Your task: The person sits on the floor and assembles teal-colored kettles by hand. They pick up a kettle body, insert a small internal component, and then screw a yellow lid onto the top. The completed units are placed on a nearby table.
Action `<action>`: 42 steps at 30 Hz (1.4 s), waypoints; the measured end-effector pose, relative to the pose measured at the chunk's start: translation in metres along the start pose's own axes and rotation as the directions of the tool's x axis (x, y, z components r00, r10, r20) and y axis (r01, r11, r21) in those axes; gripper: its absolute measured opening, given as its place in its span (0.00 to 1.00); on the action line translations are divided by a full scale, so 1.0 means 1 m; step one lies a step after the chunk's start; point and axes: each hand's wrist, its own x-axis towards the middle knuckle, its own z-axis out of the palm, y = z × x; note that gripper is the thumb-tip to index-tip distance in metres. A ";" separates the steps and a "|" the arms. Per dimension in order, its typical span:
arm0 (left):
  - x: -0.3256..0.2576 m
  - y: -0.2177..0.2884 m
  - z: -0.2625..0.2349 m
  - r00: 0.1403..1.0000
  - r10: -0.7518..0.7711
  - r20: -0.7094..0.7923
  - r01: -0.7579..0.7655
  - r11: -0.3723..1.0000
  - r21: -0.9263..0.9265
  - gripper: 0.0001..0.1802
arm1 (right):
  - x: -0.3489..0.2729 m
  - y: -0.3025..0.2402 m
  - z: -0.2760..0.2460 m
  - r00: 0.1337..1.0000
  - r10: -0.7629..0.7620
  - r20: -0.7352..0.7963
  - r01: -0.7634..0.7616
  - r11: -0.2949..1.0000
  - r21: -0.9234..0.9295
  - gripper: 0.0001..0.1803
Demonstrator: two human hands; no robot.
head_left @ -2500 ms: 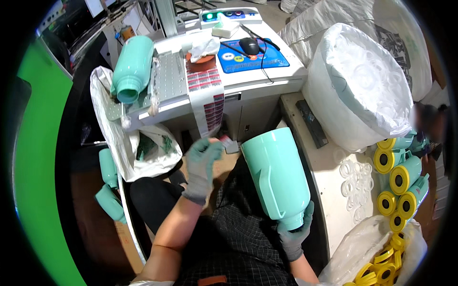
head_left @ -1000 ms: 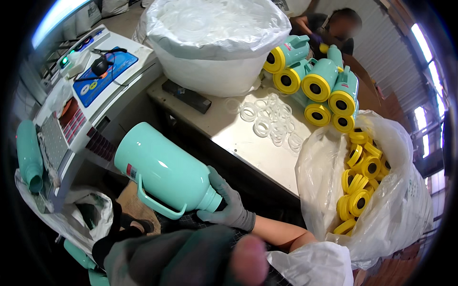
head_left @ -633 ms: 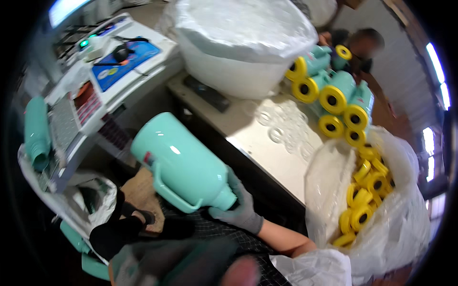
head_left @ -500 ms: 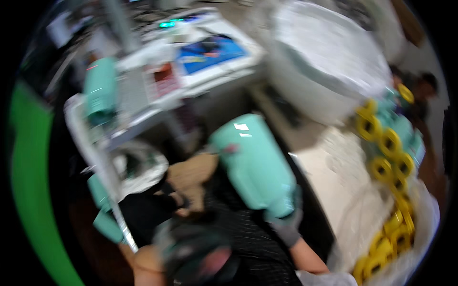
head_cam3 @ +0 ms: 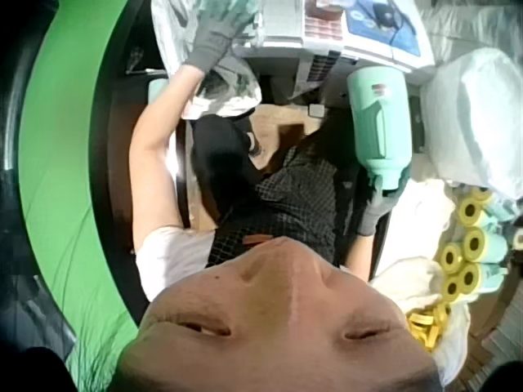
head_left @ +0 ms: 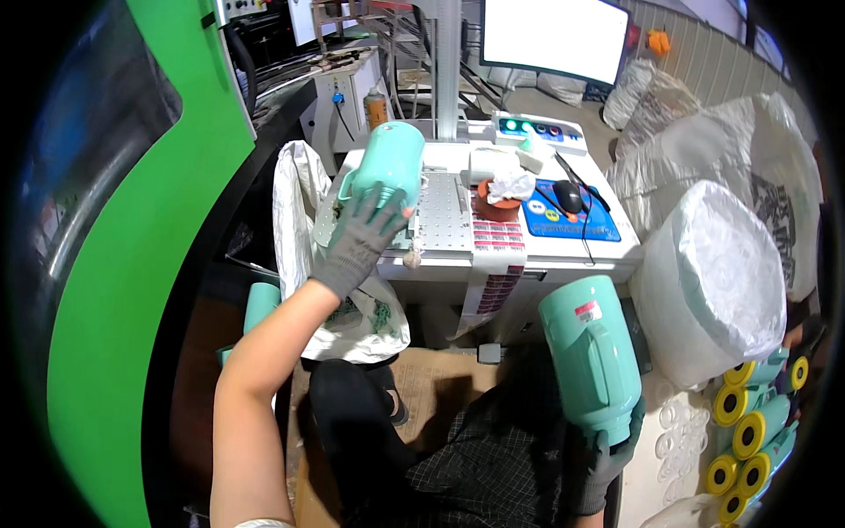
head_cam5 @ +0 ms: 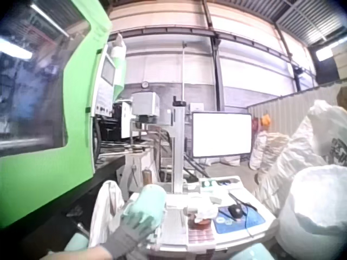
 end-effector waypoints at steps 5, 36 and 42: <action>0.011 -0.015 -0.013 0.988 -0.042 -0.150 0.021 0.991 -0.135 0.29 | 0.049 -0.010 0.057 0.986 -0.166 0.028 0.165 0.986 0.028 0.51; -0.130 0.190 -0.224 0.787 -0.398 0.471 0.508 -0.014 -0.861 0.42 | 0.088 0.028 0.400 0.587 -0.320 0.744 0.807 0.294 -0.511 0.45; -0.128 0.199 -0.213 0.760 -0.409 0.505 0.405 -0.311 -0.860 0.29 | 0.018 0.039 0.194 0.614 -0.387 0.688 0.753 0.548 -0.363 0.40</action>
